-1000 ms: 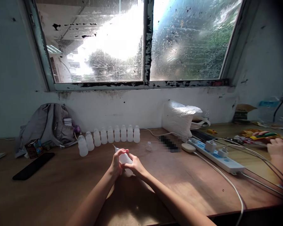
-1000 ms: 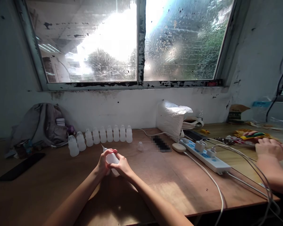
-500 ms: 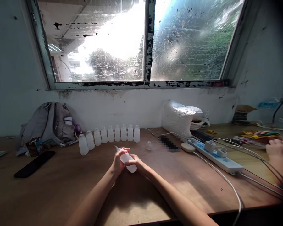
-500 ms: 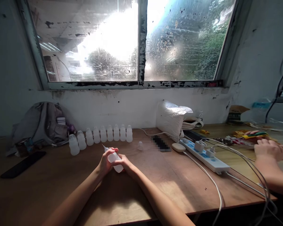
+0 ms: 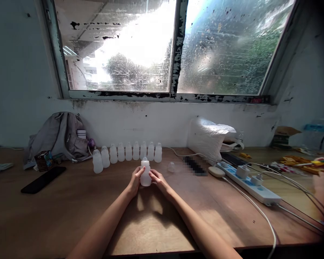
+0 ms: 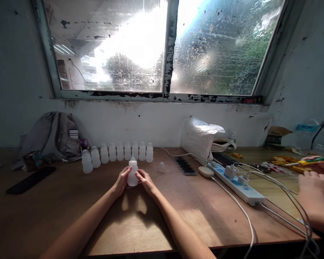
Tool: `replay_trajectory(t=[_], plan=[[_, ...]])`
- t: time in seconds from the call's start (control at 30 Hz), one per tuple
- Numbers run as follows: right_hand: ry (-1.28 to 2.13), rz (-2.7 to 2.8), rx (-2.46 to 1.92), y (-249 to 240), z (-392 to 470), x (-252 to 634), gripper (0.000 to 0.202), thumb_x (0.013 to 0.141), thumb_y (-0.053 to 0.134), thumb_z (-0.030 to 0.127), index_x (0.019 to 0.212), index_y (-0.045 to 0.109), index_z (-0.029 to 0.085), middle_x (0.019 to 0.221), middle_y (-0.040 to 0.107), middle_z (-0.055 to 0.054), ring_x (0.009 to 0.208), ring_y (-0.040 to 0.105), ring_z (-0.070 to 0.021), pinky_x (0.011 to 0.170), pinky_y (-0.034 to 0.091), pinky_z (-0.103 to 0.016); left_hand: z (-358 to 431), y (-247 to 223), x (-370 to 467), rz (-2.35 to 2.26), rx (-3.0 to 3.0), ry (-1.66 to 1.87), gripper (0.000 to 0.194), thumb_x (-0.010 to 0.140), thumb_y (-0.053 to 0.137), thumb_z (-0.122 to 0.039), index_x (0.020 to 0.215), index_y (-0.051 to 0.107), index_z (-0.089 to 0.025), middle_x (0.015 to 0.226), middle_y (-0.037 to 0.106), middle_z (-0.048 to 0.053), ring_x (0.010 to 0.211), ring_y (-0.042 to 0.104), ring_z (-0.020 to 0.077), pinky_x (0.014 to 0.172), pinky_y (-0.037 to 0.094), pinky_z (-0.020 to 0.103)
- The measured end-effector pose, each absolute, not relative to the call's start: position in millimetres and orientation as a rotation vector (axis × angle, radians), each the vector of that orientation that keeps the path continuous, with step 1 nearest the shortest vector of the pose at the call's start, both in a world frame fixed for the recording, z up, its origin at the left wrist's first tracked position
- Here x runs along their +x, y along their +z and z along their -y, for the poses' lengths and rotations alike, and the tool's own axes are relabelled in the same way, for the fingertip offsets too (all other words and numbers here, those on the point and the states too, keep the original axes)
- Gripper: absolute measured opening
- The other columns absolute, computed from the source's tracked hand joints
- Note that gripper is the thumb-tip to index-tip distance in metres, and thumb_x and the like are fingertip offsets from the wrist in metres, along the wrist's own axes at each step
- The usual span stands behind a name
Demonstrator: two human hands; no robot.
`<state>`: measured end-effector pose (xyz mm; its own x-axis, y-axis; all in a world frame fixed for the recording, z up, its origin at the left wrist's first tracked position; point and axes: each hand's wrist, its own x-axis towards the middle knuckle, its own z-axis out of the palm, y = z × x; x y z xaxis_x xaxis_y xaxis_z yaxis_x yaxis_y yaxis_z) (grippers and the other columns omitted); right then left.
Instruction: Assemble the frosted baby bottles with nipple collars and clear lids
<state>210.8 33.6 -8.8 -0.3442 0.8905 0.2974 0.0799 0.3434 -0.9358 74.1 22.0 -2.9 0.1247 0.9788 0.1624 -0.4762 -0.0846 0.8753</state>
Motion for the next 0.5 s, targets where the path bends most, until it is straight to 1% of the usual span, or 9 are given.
replay_trajectory(t=[0.07, 0.13, 0.2, 0.23, 0.3, 0.37, 0.43, 0.5], plan=[[0.872, 1.615, -1.043, -10.0, -40.3, 217.8, 0.036, 0.078, 0.042, 0.042, 0.1, 0.055, 0.016, 0.093, 0.059, -0.009, 0.086, 0.055, -0.0205, 0.072, 0.044, -0.033, -23.9, -3.6, 73.0, -0.663, 0.947, 1.387, 0.037, 0.071, 0.058, -0.043, 0.095, 0.057, -0.014, 0.082, 0.061, 0.005, 0.071, 0.058, 0.0153, 0.059, 0.044, 0.023], [0.522, 1.541, -1.213, -12.8, -49.5, 229.5, 0.031, 0.077, 0.042, 0.036, 0.095, 0.058, 0.016, 0.092, 0.058, -0.01, 0.086, 0.054, -0.0211, 0.078, 0.042, -0.035, -25.9, -3.8, 71.0, -0.666, 0.88, 1.381, 0.04, 0.071, 0.056, -0.046, 0.095, 0.056, -0.013, 0.08, 0.061, 0.005, 0.067, 0.059, 0.0147, 0.056, 0.044, 0.022], [0.182, 1.564, -1.367, -16.1, -59.3, 244.8, 0.028, 0.076, 0.041, 0.028, 0.092, 0.061, 0.016, 0.098, 0.054, -0.011, 0.096, 0.05, -0.0233, 0.086, 0.036, -0.038, -27.6, -3.5, 68.7, -0.689, 0.818, 1.341, 0.045, 0.072, 0.053, -0.05, 0.095, 0.056, -0.012, 0.079, 0.061, 0.007, 0.062, 0.059, 0.0145, 0.053, 0.045, 0.022], [0.075, 1.55, -1.461, -17.7, -63.9, 252.9, 0.028, 0.076, 0.04, 0.025, 0.091, 0.062, 0.017, 0.103, 0.051, -0.012, 0.101, 0.047, -0.0245, 0.088, 0.034, -0.039, -28.2, -3.2, 67.7, -0.7, 0.796, 1.319, 0.046, 0.072, 0.052, -0.051, 0.096, 0.056, -0.011, 0.079, 0.062, 0.007, 0.06, 0.059, 0.0144, 0.052, 0.045, 0.023], [0.0, 1.525, -1.637, -21.1, -71.7, 268.2, 0.03, 0.075, 0.042, 0.025, 0.097, 0.062, 0.02, 0.115, 0.044, -0.012, 0.109, 0.041, -0.0271, 0.09, 0.032, -0.042, -28.9, -2.9, 66.3, -0.721, 0.764, 1.3, 0.048, 0.073, 0.05, -0.053, 0.097, 0.055, -0.012, 0.08, 0.062, 0.007, 0.057, 0.059, 0.0139, 0.052, 0.046, 0.023], [0.043, 1.565, -1.766, -24.9, -77.7, 279.8, 0.035, 0.074, 0.046, 0.031, 0.106, 0.059, 0.026, 0.124, 0.037, -0.011, 0.117, 0.033, -0.0305, 0.092, 0.027, -0.045, -29.0, -3.1, 65.8, -0.741, 0.745, 1.296, 0.049, 0.073, 0.049, -0.053, 0.099, 0.055, -0.012, 0.079, 0.062, 0.006, 0.056, 0.059, 0.0135, 0.052, 0.046, 0.024], [0.125, 1.621, -1.852, -28.8, -82.0, 286.8, 0.039, 0.074, 0.047, 0.039, 0.112, 0.055, 0.03, 0.128, 0.034, -0.01, 0.121, 0.027, -0.0324, 0.094, 0.022, -0.049, -29.0, -3.8, 66.2, -0.76, 0.74, 1.292, 0.05, 0.073, 0.049, -0.054, 0.099, 0.055, -0.012, 0.079, 0.062, 0.007, 0.054, 0.059, 0.0132, 0.051, 0.046, 0.024], [0.18, 1.662, -1.887, -32.1, -85.1, 289.8, 0.043, 0.074, 0.046, 0.043, 0.115, 0.052, 0.031, 0.128, 0.036, -0.009, 0.121, 0.027, -0.0323, 0.094, 0.021, -0.05, -29.0, -4.4, 67.1, -0.77, 0.747, 1.291, 0.051, 0.072, 0.049, -0.055, 0.098, 0.055, -0.012, 0.077, 0.063, 0.007, 0.053, 0.059, 0.0132, 0.05, 0.046, 0.023]])
